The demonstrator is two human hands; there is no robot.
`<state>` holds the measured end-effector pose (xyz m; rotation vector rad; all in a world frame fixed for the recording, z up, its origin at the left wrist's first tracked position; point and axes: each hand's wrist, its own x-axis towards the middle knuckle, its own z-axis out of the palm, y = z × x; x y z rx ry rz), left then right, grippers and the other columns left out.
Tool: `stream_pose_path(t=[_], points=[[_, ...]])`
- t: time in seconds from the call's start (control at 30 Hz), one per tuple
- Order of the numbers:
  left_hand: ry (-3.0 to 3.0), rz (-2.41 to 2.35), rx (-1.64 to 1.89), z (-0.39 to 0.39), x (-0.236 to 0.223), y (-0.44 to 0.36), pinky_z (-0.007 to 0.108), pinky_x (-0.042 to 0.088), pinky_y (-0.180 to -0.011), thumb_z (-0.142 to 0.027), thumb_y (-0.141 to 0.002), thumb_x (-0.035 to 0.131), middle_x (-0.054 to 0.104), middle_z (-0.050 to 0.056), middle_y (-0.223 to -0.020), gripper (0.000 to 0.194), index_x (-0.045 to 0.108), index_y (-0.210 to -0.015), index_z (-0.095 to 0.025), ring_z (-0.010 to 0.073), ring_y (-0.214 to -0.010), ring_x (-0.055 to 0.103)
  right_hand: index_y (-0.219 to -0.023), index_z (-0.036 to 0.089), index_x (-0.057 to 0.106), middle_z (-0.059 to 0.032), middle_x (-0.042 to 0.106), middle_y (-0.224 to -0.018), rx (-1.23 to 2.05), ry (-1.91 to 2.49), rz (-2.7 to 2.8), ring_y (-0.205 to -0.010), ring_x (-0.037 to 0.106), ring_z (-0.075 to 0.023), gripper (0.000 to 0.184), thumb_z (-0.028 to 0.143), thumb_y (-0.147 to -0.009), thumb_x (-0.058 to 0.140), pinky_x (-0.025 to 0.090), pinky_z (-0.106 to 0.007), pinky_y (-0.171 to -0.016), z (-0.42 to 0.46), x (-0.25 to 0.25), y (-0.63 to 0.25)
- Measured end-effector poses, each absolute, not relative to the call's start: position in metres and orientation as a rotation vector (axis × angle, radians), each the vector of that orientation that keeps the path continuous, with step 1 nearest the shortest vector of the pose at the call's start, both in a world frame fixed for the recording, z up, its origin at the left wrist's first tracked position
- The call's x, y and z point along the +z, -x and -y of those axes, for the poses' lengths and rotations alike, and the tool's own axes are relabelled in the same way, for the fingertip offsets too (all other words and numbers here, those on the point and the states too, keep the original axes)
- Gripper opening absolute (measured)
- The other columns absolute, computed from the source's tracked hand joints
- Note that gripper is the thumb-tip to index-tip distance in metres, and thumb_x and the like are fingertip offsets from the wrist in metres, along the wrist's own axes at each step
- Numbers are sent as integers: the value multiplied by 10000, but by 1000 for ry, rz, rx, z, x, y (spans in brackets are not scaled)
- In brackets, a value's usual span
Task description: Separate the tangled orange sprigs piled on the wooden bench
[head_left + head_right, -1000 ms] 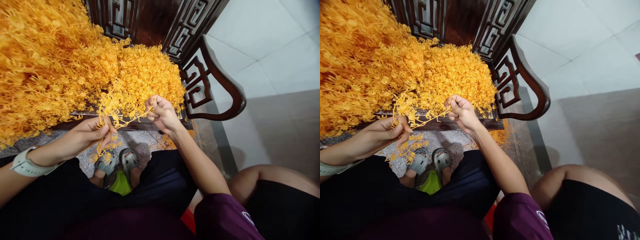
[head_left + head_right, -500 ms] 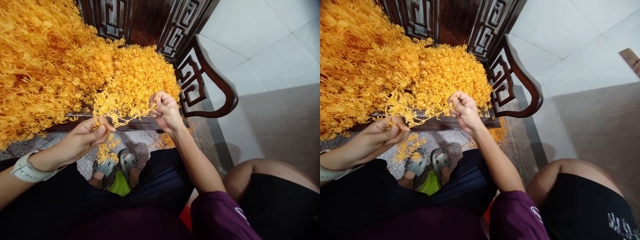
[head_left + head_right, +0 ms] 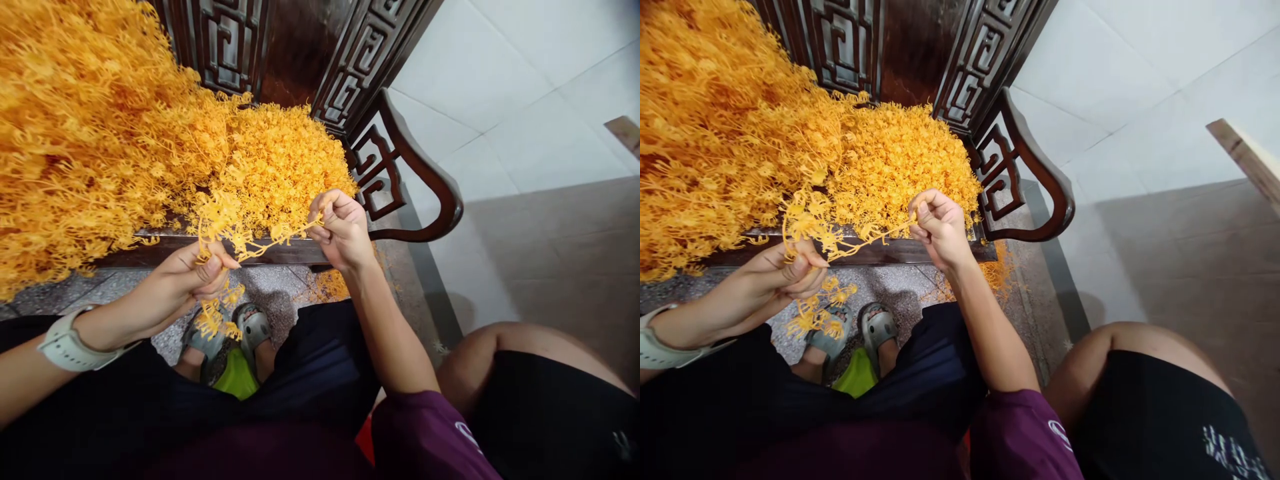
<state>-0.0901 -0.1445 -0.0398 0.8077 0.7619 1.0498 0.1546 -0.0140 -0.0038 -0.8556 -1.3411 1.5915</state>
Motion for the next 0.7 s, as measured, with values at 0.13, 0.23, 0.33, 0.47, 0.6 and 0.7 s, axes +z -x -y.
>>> stream_pose_path(t=[0.13,0.23,0.33,0.47,0.6,0.7], points=[[-745,-850,1062,153,-39,98,243,274,-542,-382,-977,704,366,-26,-620,191,722,-949,-194,104,-563,321,-752,229,486,34,436,-718,1379,915,1309,-506,238,-63,279,316,-863,726,206,-247,-452,-14,-5,-187],[-656,-938,1116,159,-40,117,246,312,-554,-372,-983,684,323,-29,-594,177,690,-911,-211,118,-558,310,-707,231,381,77,287,-637,1079,951,1196,-486,139,-69,351,244,-845,703,173,-238,-441,-37,-11,-234],[-599,-996,1112,160,-46,132,263,316,-540,-385,-1012,621,286,-26,-595,185,674,-932,-226,132,-550,272,-755,225,507,73,386,-643,1173,1041,1302,-481,231,-65,254,313,-879,711,204,-233,-460,-39,-24,-259],[-566,-1079,1049,157,-54,136,279,279,-506,-429,-998,627,251,-25,-594,209,668,-922,-239,135,-535,229,-961,196,714,21,593,-723,1407,1121,1889,-577,467,-93,195,390,-936,713,357,-238,-529,-27,-40,-240],[-614,-1071,1006,152,-50,131,281,299,-522,-436,-999,621,273,-20,-592,215,667,-918,-242,136,-536,252,-940,171,763,-41,747,-894,1784,827,2419,-782,640,-142,171,336,-929,718,507,-274,-706,-28,-43,-213],[-657,-1065,986,148,-49,131,269,303,-530,-433,-1002,624,286,-21,-597,200,662,-941,-246,134,-546,257,-940,157,769,-57,765,-897,2122,556,2595,-826,683,-165,194,344,-929,716,546,-306,-768,-31,-43,-204]])
